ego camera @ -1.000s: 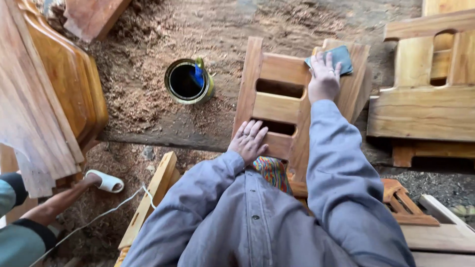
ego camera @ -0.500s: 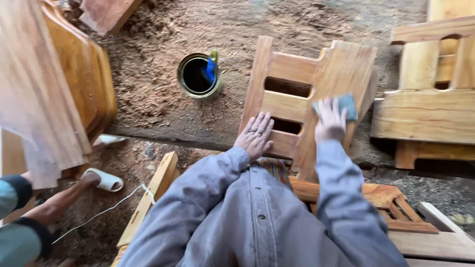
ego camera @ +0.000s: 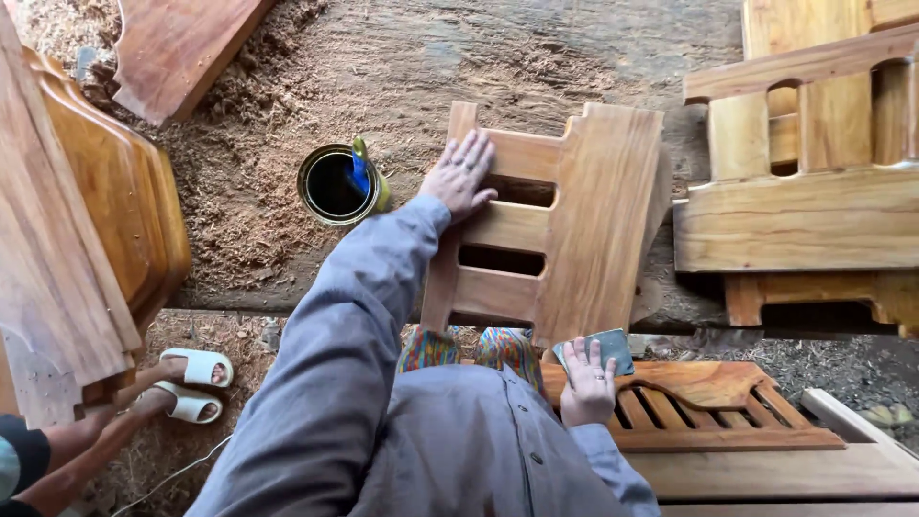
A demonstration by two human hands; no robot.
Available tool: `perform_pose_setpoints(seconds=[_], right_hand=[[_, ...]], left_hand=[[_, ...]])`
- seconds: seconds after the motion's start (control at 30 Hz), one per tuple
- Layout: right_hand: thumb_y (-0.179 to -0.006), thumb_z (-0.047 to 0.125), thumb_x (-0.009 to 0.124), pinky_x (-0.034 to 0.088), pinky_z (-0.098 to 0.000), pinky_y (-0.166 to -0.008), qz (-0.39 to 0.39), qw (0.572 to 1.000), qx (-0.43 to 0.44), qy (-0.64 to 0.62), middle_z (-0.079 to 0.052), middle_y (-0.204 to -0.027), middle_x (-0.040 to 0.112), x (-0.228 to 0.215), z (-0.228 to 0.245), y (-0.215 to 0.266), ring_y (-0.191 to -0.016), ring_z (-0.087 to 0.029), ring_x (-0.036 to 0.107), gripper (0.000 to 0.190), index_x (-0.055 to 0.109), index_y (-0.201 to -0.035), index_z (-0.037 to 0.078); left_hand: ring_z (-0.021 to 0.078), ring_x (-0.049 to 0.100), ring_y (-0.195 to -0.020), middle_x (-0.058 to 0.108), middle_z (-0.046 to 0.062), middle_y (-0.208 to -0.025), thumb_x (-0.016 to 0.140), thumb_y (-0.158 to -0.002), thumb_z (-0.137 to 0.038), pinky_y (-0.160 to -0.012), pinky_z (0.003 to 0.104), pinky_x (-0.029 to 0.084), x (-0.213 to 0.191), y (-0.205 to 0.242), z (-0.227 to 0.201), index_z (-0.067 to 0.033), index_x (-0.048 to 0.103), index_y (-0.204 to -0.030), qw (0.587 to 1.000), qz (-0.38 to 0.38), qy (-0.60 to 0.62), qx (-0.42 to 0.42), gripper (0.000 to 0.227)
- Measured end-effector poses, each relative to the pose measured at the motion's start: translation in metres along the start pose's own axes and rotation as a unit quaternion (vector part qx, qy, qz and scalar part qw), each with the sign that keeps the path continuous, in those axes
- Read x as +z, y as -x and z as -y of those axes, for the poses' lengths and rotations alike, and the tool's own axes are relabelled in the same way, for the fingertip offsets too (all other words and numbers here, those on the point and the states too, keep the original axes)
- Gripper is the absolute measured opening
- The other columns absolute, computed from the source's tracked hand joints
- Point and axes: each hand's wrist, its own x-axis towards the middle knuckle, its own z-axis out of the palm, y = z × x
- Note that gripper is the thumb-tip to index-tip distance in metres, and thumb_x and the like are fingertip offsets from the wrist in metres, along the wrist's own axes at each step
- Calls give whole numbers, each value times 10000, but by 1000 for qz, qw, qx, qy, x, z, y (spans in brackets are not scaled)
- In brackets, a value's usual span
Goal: The person sands a wooden piece with cutouts using a sanding block, then applies a dark stain with a brush. They continue sanding the edges and surfaces of the wood.
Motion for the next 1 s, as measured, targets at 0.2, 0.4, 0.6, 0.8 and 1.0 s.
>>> perform_pose_setpoints(seconds=[0.2, 0.4, 0.6, 0.8, 1.0], right_hand=[[-961, 175, 590, 398, -527, -1184, -95, 987, -121, 48, -1, -1490, 626, 23, -38, -76, -1381, -263, 574, 449, 668, -1393, 268], [-934, 71, 728, 432, -566, -1078, -144, 980, -120, 68, -120, -1401, 710, 84, -81, -182, -1292, -348, 639, 423, 746, -1354, 121], [-890, 170, 829, 349, -577, -1141, -123, 990, -68, 23, -93, -1458, 692, 61, -51, -94, -1390, -346, 565, 496, 757, -1381, 173], [-753, 88, 621, 154, -644, -1251, 215, 974, -72, 27, -101, -1712, 334, 84, 70, -97, -1581, -417, 227, 873, 425, -1594, 221], [-821, -21, 519, 318, -620, -1197, 32, 964, -229, -130, -109, -1474, 615, 66, 135, -141, -1433, -367, 504, 599, 672, -1389, 87]], left_hand=[[426, 81, -1577, 57, 237, -1714, 337, -1040, -678, -1254, 635, 57, -13, 15, -34, -32, 25, -1638, 966, 100, 44, -233, 935], [439, -78, -1583, -61, 255, -1716, 443, -970, -735, -1275, 616, -36, -1, 162, -118, -7, 36, -1650, 966, 116, 88, -215, 1076], [384, -87, -1587, -82, 205, -1723, 420, -977, -700, -1269, 600, -67, -14, 266, -134, -59, 34, -1654, 948, 207, 136, -201, 1009], [411, 79, -1593, 46, 253, -1714, 629, -851, -838, -1275, 573, 66, -54, 243, -21, -20, 112, -1652, 872, -296, 126, -368, 1256], [417, 271, -1602, 238, 235, -1703, 1132, -621, -566, -1344, 564, 248, -18, 192, 57, -113, -96, -1638, 818, -372, 197, -392, 1657]])
